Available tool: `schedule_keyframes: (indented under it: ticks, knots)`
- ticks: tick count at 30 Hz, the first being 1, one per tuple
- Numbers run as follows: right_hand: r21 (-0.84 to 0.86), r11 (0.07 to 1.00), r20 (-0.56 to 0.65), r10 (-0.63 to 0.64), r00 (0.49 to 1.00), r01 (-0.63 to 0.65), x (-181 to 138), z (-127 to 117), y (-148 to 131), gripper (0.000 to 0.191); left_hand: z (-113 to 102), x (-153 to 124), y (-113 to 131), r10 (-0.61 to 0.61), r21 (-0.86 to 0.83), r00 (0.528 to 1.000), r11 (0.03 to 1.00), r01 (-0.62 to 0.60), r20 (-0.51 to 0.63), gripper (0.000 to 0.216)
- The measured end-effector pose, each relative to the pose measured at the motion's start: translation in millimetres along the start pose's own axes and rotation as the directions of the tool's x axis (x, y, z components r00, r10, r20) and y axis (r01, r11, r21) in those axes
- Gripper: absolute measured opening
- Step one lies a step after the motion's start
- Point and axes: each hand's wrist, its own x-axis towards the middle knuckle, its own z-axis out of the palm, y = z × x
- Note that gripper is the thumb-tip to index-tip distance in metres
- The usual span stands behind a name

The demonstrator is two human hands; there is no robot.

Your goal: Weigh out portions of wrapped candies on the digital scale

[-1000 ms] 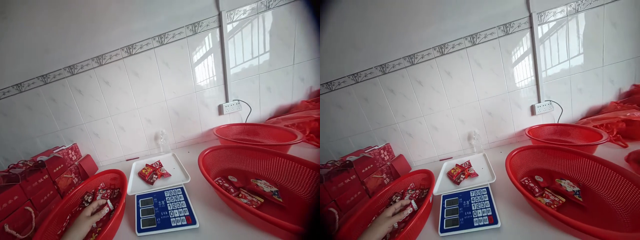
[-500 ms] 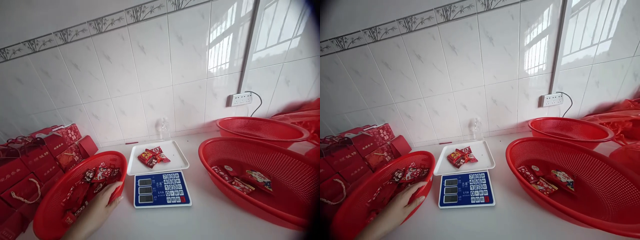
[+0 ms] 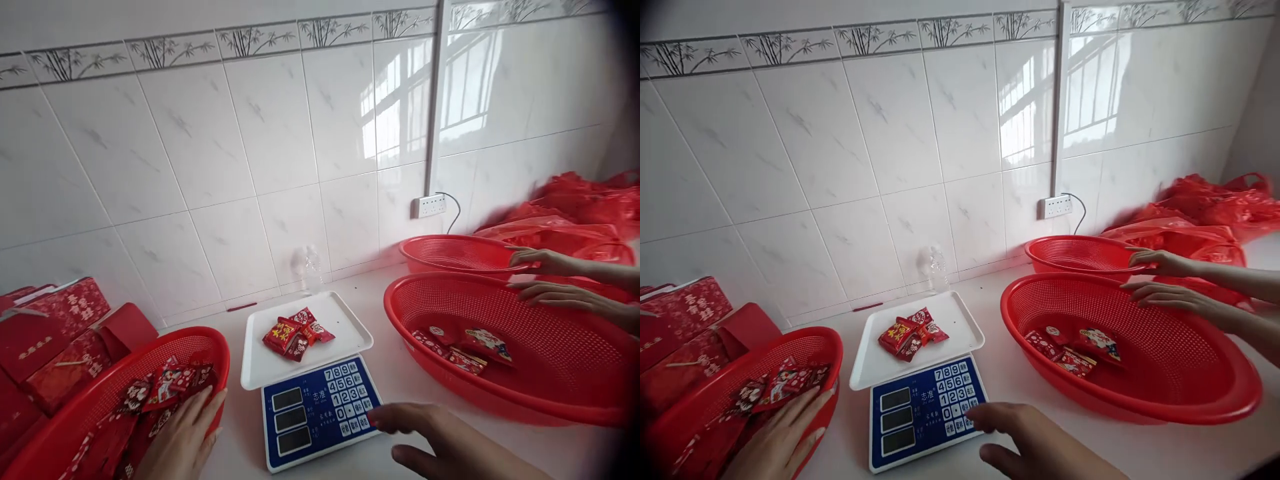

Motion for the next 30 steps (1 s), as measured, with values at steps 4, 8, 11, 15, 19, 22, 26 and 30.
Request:
schedule_keyframes:
  ticks: [4,8,11,15,19,22,26,30]
  knots:
    - [-0.175,0.978,0.047,-0.102,0.994,0.109,24,3,-38,0.037,26,15,14,0.174,0.037,0.940,0.985,-0.171,-0.293,0.046]
    - [-0.380,0.890,0.016,-0.266,0.964,0.252,48,10,-46,0.039,46,28,45,0.183,-0.047,0.892,0.974,-0.221,-0.414,0.058]
    - [-0.529,0.825,-0.043,-0.263,0.964,0.202,65,11,-37,0.043,55,39,58,0.021,-0.199,0.913,0.974,-0.111,-0.409,0.063]
    - [-0.626,0.766,-0.043,-0.217,0.975,0.143,73,6,-25,0.051,61,49,61,-0.081,-0.364,0.929,0.930,-0.060,-0.360,0.060]
    - [-0.680,0.714,-0.053,-0.277,0.959,0.168,67,-7,-17,0.049,67,51,60,-0.114,-0.491,0.962,0.871,-0.024,-0.249,0.055]
    - [-0.718,0.682,-0.096,-0.297,0.950,0.140,65,-20,-11,0.046,65,53,62,-0.118,-0.492,0.973,0.871,0.004,-0.200,0.053]
    - [-0.739,0.662,-0.080,-0.268,0.960,0.123,74,-29,-8,0.046,42,61,71,-0.033,-0.414,0.999,0.910,0.014,-0.039,0.054]
    - [-0.770,0.618,-0.020,-0.277,0.961,0.162,78,-35,-15,0.046,11,63,78,0.096,-0.347,0.983,0.937,-0.037,0.154,0.059]
